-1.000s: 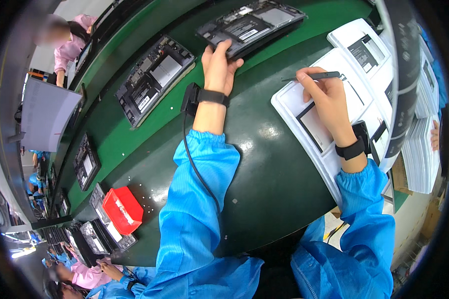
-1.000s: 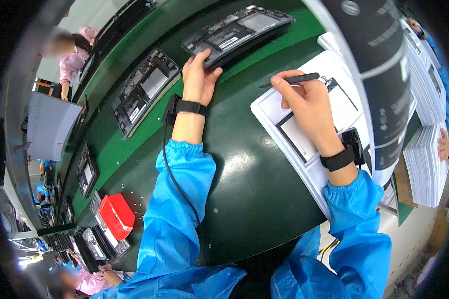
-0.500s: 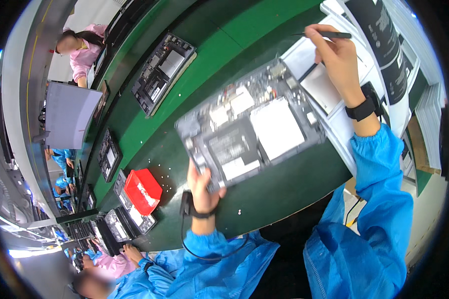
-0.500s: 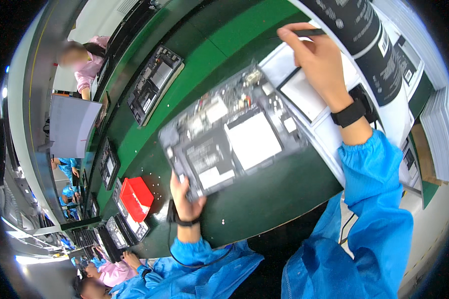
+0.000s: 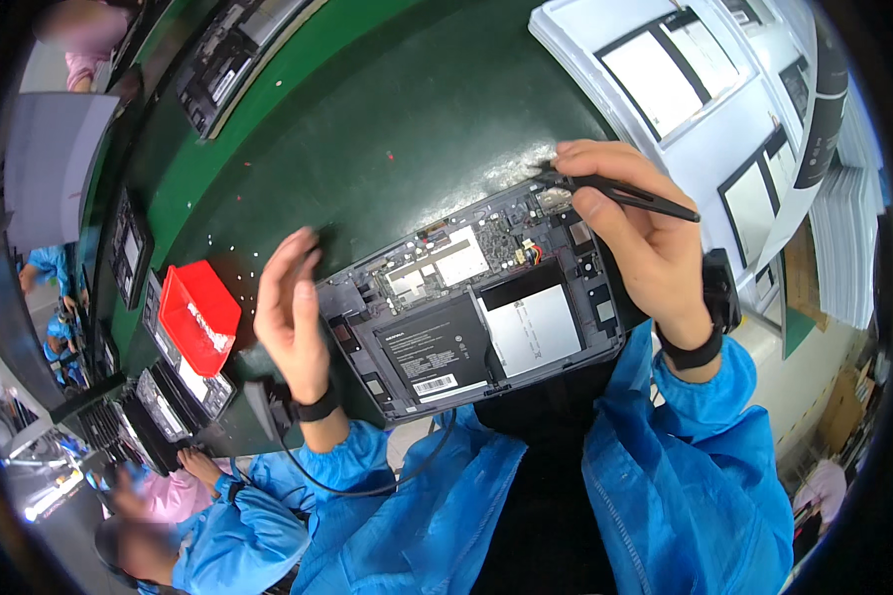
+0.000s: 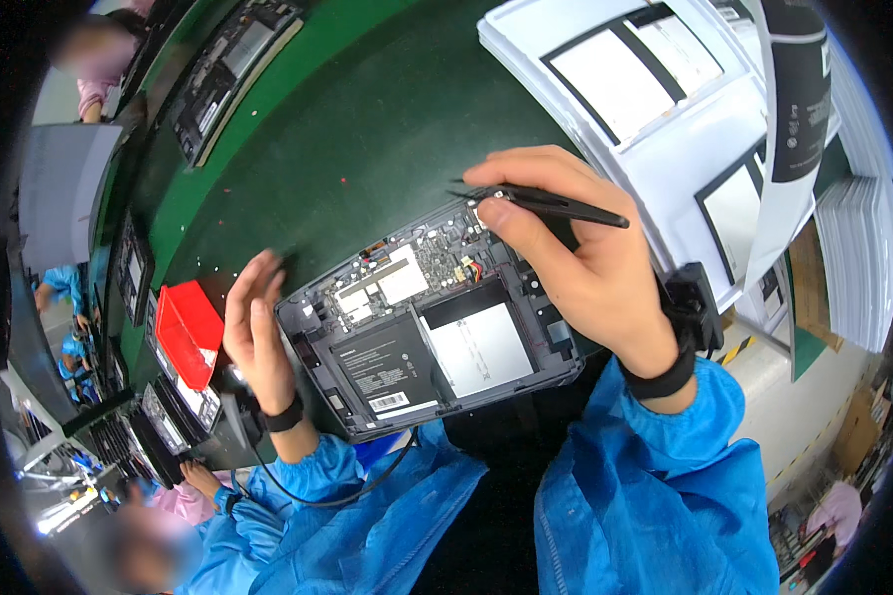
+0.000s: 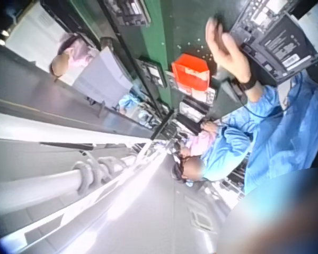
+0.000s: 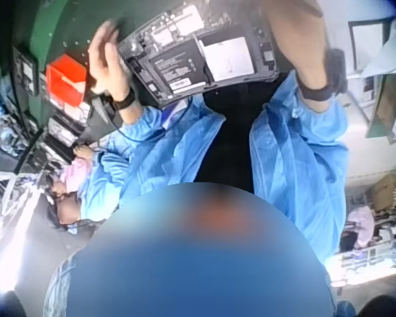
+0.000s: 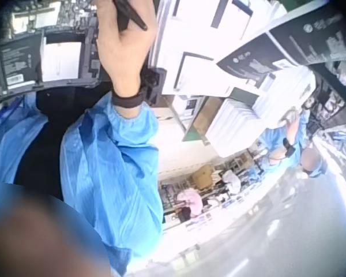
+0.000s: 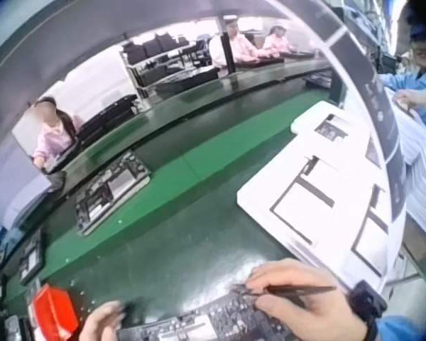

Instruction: The recorder uses a spudger and tweezers to connect internal ribbon cables and components inside a tablet or laptop chassis on an assembly line.

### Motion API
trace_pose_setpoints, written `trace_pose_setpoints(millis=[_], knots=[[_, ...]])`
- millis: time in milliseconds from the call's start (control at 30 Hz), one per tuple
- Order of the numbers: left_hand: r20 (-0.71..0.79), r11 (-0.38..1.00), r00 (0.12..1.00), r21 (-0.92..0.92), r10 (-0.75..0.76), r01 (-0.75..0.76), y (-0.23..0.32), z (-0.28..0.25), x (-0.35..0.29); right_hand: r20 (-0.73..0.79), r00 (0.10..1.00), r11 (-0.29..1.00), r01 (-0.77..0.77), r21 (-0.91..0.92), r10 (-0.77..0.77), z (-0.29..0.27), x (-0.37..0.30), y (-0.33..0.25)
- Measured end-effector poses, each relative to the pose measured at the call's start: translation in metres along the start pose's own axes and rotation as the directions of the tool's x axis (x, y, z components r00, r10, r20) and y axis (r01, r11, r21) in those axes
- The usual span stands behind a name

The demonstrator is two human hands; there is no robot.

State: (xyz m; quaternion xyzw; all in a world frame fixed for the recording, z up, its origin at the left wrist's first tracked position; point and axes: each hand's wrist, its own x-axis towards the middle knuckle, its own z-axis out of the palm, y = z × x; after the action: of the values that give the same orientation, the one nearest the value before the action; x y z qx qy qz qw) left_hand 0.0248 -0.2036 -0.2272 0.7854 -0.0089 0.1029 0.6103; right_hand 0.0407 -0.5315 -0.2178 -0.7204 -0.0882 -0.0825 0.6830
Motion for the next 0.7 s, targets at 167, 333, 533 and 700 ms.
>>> trace_pose_setpoints(millis=[167,333,533,700], knots=[[-0.041,0.997,0.996,0.014,-0.073,0.073,-0.014,0.027,-0.006,-0.098,0.995,0.997,-0.006,0.08,0.014,0.013,-0.002,0.022],[-0.153,0.973,0.977,-0.198,-0.147,0.115,-0.011,0.003,-0.01,-0.002,0.998,0.992,-0.057,0.11,0.057,0.036,0.016,0.022],[0.372,0.921,0.897,0.38,-0.237,0.085,0.026,0.009,0.055,0.115,0.978,0.983,-0.164,-0.085,0.174,0.042,0.031,0.006],[0.56,0.886,0.828,0.364,0.037,-0.286,0.021,0.056,0.05,0.06,0.997,0.958,-0.025,-0.286,0.044,0.038,0.019,-0.008]])
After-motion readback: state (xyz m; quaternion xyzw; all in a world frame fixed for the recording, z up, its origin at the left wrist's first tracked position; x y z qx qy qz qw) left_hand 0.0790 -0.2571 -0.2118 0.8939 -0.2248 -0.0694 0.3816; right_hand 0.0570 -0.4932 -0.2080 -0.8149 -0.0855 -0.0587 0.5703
